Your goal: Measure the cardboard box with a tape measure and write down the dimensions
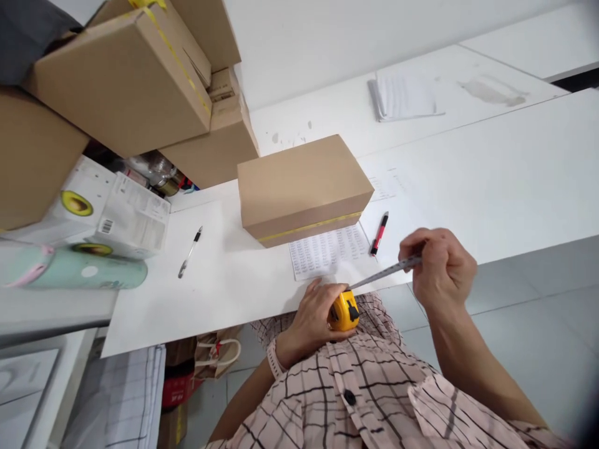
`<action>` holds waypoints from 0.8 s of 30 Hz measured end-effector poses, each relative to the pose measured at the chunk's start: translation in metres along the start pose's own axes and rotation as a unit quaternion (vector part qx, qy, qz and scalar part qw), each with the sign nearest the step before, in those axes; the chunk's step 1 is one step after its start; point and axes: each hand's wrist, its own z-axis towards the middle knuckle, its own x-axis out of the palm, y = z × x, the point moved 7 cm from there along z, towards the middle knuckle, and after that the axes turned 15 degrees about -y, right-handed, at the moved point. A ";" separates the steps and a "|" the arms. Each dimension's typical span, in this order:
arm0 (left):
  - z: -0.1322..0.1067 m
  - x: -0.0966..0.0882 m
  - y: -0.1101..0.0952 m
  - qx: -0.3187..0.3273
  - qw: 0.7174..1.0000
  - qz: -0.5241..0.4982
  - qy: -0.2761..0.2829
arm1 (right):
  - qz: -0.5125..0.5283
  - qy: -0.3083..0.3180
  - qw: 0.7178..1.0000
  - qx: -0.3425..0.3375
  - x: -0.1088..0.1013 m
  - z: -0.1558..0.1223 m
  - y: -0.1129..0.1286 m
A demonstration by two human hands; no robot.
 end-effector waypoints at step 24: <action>0.149 -0.191 -0.019 0.161 0.883 0.337 -0.284 | -0.350 0.145 0.925 0.021 0.018 0.022 -0.134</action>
